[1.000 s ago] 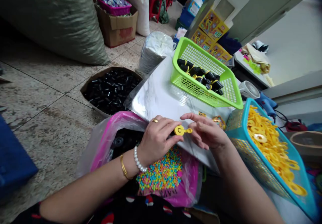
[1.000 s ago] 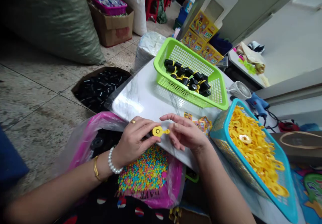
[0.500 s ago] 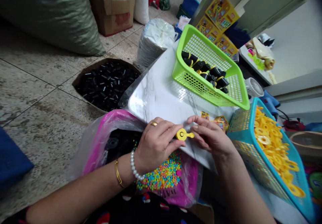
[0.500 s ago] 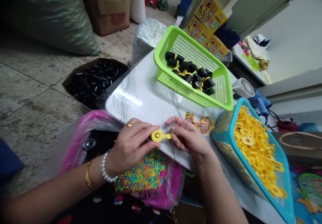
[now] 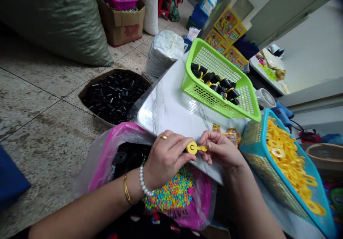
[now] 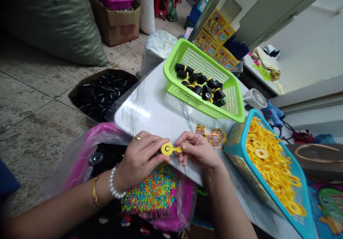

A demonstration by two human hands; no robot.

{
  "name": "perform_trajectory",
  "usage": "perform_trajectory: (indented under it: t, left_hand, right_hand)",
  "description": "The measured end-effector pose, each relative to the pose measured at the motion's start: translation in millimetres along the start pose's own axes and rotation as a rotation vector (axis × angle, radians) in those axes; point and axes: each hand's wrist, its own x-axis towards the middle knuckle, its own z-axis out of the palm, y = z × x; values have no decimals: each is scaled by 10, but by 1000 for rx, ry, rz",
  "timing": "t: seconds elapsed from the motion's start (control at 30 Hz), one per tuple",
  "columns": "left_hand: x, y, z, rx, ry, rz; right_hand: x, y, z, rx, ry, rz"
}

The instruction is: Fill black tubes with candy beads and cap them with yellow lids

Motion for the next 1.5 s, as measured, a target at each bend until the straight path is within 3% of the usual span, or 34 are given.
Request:
perform_trajectory:
  t: [0.13, 0.33, 0.47, 0.6, 0.7, 0.77, 0.93, 1.03, 1.13, 1.23, 1.37, 1.5]
  left_hand:
    - [-10, -3, 21, -21, -7, -17]
    - [-17, 35, 33, 9, -8, -36]
    - [-18, -1, 16, 49, -39, 8]
    - [-39, -56, 34, 157, -44, 77]
    - [-68, -50, 43, 227, -69, 75]
    - [-78, -47, 44, 245, -83, 81]
    - [-56, -100, 39, 272, -46, 144]
    - [-20, -126, 2, 207, -41, 200]
    - [33, -115, -98, 63, -69, 253]
    - [88, -83, -230, -136, -146, 245]
    - [85, -26, -350, -483, -251, 134]
    - [-67, -43, -356, -594, -271, 49]
  right_hand:
    - [122, -116, 169, -182, -74, 10]
    - [-4, -103, 520, -662, 266, -193]
    - [-75, -68, 603, -792, 296, -243]
    - [-100, -230, 589, -1066, 318, -319]
    - [-122, -429, 460, -1032, 238, -367]
    - [-130, -604, 320, -914, 256, -402]
    - [-372, -1058, -145, -727, 720, -639]
    - [-731, -1021, -526, -709, 928, -687]
    - [-1090, -717, -919, -944, 1135, -450]
    - [-1266, -408, -1182, -1119, 1161, -203]
    - [-1209, -318, -1244, -1157, 1111, -87]
    - [-1105, -358, -1267, -1194, 1143, -22]
